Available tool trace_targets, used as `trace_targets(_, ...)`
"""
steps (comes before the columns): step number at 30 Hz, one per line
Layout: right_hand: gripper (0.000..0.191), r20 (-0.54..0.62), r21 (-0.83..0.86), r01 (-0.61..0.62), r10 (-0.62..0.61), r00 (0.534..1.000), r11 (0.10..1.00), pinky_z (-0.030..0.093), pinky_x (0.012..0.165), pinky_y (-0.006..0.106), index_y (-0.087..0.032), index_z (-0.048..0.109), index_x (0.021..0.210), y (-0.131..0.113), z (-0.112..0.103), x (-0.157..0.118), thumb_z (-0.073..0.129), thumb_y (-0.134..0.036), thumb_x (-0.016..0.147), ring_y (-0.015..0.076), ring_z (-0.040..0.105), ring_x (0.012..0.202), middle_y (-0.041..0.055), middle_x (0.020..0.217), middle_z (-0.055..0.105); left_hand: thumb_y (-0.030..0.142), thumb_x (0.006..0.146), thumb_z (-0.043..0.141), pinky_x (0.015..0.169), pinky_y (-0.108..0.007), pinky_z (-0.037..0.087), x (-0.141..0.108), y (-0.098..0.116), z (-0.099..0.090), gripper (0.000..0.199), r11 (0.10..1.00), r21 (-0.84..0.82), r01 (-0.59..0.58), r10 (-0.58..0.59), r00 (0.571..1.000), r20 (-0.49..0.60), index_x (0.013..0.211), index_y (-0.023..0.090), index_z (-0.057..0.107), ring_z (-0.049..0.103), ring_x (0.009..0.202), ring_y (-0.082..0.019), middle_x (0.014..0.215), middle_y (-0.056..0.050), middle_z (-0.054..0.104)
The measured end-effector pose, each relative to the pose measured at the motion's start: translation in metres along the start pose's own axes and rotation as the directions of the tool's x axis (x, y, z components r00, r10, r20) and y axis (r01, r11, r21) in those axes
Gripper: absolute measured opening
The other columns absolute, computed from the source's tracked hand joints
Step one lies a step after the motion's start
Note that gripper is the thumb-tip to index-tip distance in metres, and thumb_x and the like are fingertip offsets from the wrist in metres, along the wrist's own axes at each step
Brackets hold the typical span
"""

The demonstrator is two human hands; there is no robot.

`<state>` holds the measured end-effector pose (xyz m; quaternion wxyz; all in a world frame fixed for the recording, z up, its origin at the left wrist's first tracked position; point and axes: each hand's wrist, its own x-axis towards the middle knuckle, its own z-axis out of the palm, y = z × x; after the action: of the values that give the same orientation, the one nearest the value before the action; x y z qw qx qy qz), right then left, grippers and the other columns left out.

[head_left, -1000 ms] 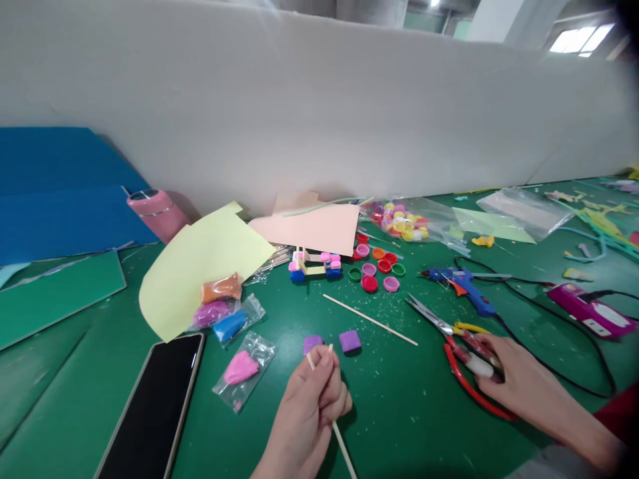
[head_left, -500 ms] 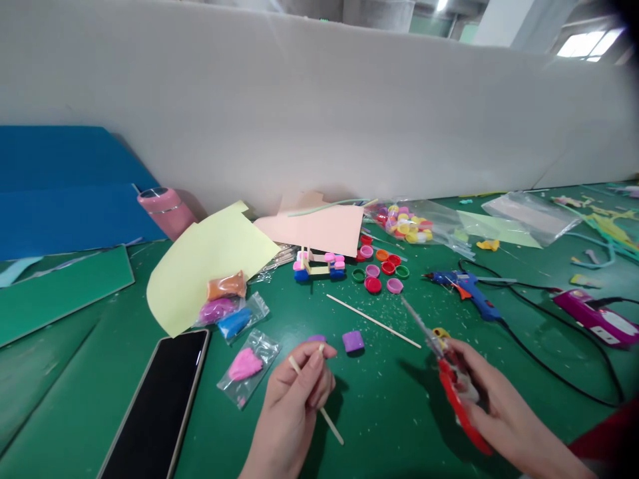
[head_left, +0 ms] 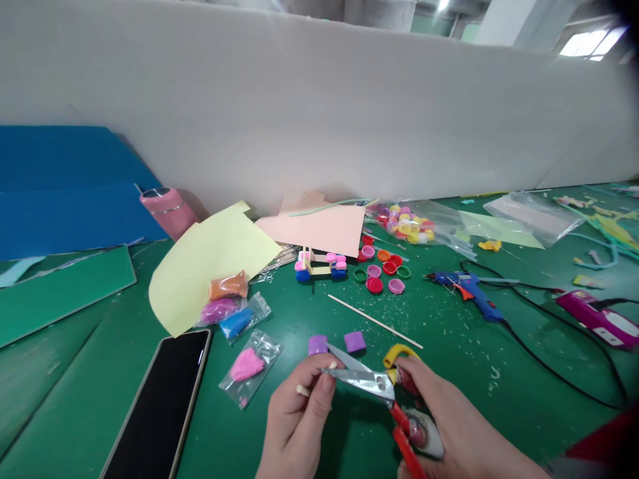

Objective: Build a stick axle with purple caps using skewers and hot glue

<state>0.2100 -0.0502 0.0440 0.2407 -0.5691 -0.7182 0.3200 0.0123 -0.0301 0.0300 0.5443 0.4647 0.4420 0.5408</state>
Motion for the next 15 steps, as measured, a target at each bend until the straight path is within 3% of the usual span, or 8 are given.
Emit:
trace_targets(3,0.051,0.052,0.014,-0.087,0.086,0.995,0.996,0.046,0.065,0.027,-0.024,0.05,0.098,-0.0064,-0.0037,0.0005,0.07,-0.024,0.052,0.0197,0.057,0.075,0.0025,0.09,0.059,0.033,0.08,0.057,0.049,-0.019,0.035,0.0,0.0035,0.0004,0.015,0.991,0.07,-0.111,0.109,0.993,0.034,0.082,0.021,0.066,0.043,0.054,-0.01,0.064,0.001,0.057)
trace_targets(6,0.053,0.111,0.055,-0.085,0.078,0.991,0.995,0.046,0.065,0.027,-0.024,0.05,0.097,-0.0094,-0.0075,0.0017,0.071,-0.022,0.049,0.0201,0.056,0.075,0.0022,0.09,0.058,0.026,0.082,0.054,0.048,-0.018,0.035,0.001,0.0059,-0.001,0.011,0.965,0.18,-0.192,0.179,0.98,0.086,0.083,0.022,0.065,0.045,0.053,-0.01,0.064,0.002,0.057)
trace_targets(15,0.048,0.082,0.152,-0.087,0.076,0.994,0.985,0.045,0.062,0.028,-0.025,0.054,0.093,-0.008,-0.0083,0.0016,0.071,-0.023,0.048,0.0212,0.056,0.073,0.0029,0.089,0.06,0.014,0.081,0.05,0.051,-0.017,0.04,0.0009,0.0068,-0.0016,0.016,0.901,0.322,-0.292,0.256,0.955,0.148,0.085,0.022,0.063,0.05,0.054,-0.011,0.064,0.002,0.058)
